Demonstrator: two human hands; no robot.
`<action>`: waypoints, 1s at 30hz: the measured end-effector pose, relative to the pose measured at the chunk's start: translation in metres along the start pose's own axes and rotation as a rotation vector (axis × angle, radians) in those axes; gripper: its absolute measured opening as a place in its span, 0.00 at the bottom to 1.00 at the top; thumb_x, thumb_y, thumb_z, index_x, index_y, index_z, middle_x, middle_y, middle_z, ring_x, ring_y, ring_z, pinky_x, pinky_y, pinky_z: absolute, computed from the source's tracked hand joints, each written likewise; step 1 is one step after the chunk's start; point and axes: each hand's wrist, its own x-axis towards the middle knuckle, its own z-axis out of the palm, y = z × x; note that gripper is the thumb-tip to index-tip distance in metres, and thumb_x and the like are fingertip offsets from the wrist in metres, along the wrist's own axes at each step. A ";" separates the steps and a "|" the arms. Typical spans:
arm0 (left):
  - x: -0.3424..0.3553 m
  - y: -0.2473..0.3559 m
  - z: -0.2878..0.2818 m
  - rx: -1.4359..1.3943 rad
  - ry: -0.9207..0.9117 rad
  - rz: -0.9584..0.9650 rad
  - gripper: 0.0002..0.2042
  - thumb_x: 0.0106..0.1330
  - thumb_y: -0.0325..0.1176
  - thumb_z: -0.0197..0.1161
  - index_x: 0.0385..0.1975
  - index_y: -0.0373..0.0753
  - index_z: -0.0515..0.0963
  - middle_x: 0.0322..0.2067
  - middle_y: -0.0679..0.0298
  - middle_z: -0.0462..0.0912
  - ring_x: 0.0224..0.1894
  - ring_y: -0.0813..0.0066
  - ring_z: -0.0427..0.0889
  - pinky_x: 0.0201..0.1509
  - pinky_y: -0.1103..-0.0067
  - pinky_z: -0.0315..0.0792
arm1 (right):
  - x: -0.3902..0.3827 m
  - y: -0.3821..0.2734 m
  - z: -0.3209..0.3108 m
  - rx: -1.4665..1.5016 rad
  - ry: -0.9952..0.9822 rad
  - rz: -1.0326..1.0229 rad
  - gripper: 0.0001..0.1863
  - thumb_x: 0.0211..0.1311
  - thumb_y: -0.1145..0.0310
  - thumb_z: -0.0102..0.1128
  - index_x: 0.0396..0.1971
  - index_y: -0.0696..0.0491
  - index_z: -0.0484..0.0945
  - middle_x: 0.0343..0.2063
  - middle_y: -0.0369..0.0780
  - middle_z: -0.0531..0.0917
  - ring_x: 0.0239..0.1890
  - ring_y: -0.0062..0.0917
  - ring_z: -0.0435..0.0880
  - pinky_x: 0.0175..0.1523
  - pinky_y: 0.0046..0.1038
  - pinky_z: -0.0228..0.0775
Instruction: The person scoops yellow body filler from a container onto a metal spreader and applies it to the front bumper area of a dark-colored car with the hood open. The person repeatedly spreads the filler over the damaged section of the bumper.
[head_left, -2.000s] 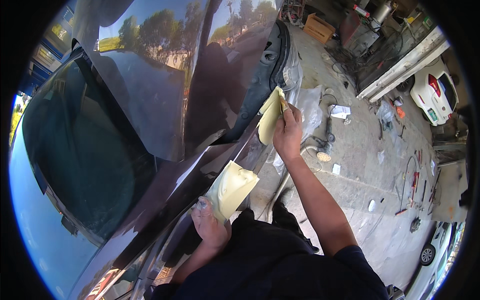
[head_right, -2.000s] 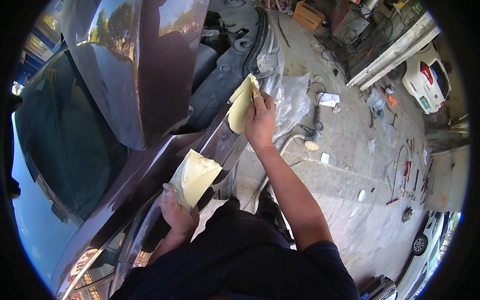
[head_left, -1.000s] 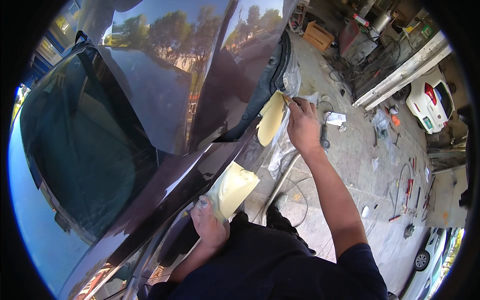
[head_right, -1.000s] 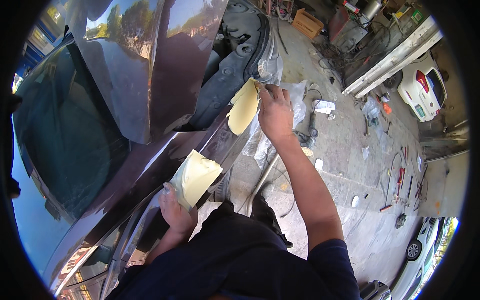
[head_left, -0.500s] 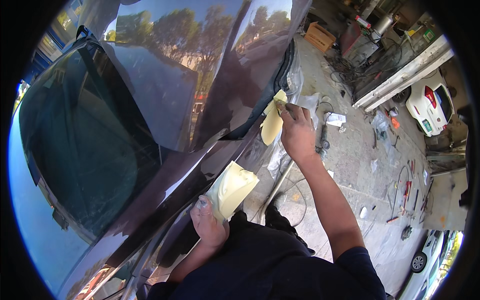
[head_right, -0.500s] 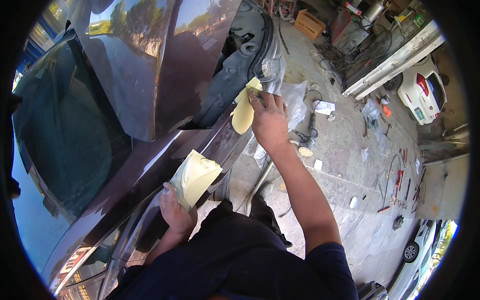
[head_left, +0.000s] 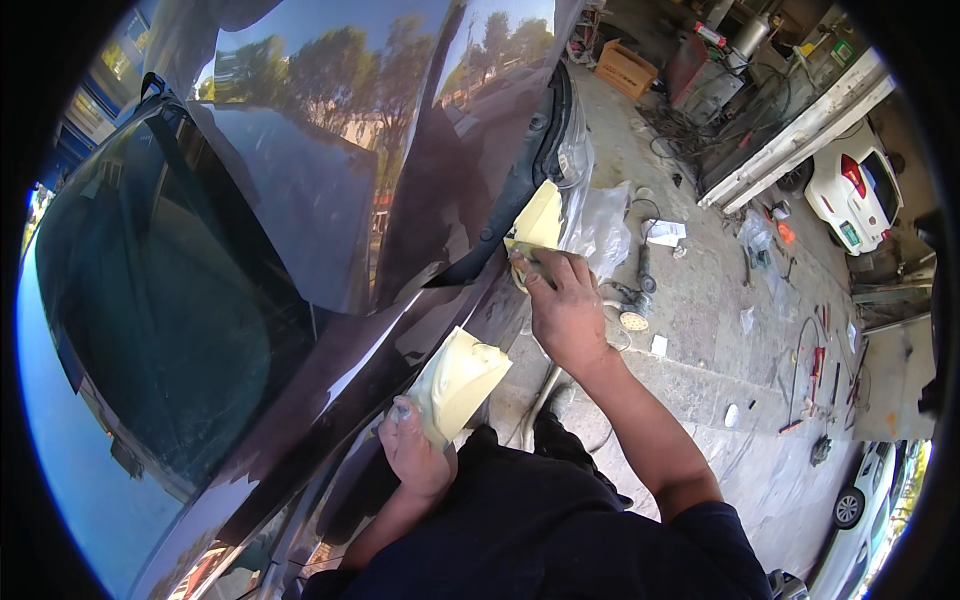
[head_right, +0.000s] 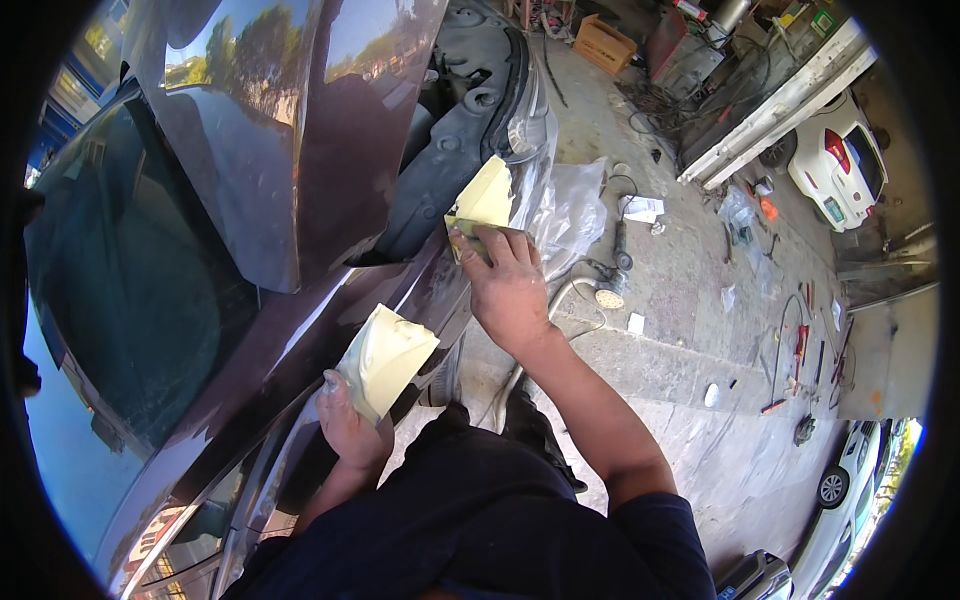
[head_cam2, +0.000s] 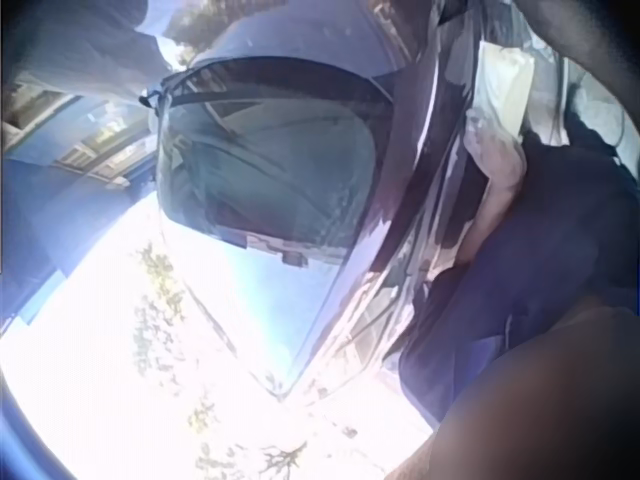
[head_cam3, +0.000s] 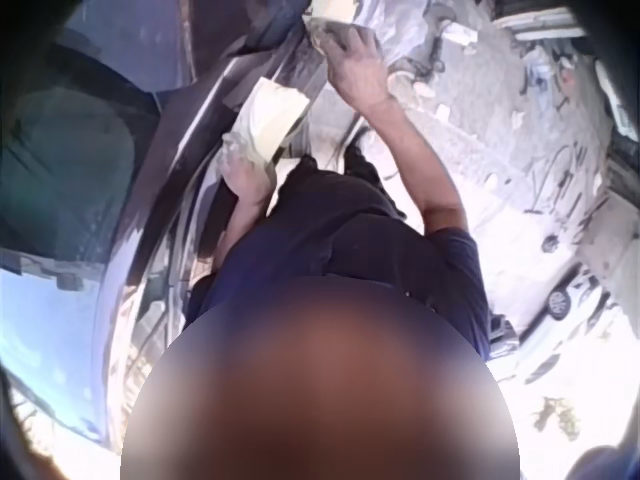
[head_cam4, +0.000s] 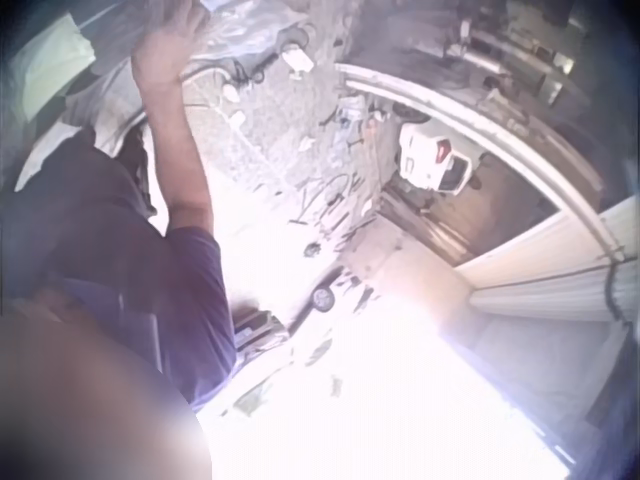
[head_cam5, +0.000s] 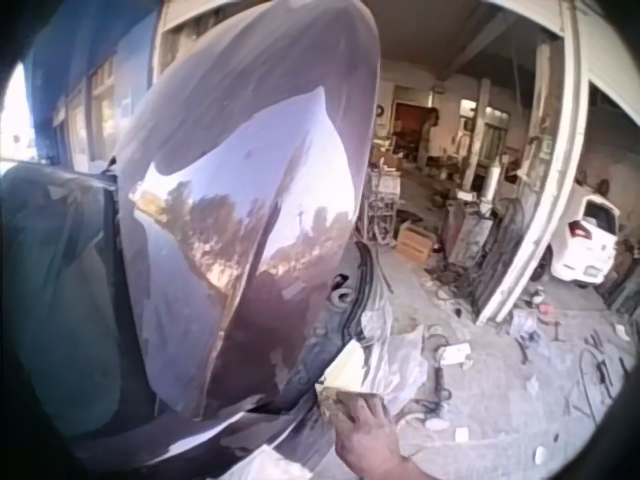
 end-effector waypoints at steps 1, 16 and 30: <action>-0.001 -0.002 -0.002 -0.005 0.035 -0.009 0.27 0.92 0.49 0.45 0.58 0.25 0.80 0.54 0.48 0.88 0.56 0.62 0.90 0.64 0.68 0.80 | -0.003 -0.001 -0.002 0.097 0.002 -0.016 0.28 0.66 0.80 0.63 0.66 0.48 0.86 0.59 0.45 0.84 0.59 0.44 0.83 0.63 0.43 0.79; -0.010 0.002 0.000 0.006 0.144 0.006 0.23 0.88 0.48 0.57 0.51 0.28 0.82 0.48 0.52 0.88 0.51 0.64 0.90 0.59 0.70 0.80 | 0.020 0.085 0.057 0.407 0.265 0.374 0.13 0.74 0.79 0.60 0.55 0.60 0.85 0.52 0.52 0.87 0.51 0.52 0.88 0.57 0.40 0.81; -0.013 -0.011 -0.016 0.720 0.064 0.176 0.22 0.85 0.42 0.56 0.57 0.24 0.80 0.52 0.46 0.87 0.54 0.58 0.89 0.61 0.67 0.80 | -0.037 -0.022 0.021 0.402 0.141 0.222 0.30 0.66 0.82 0.64 0.69 0.50 0.84 0.59 0.46 0.84 0.55 0.48 0.83 0.61 0.42 0.81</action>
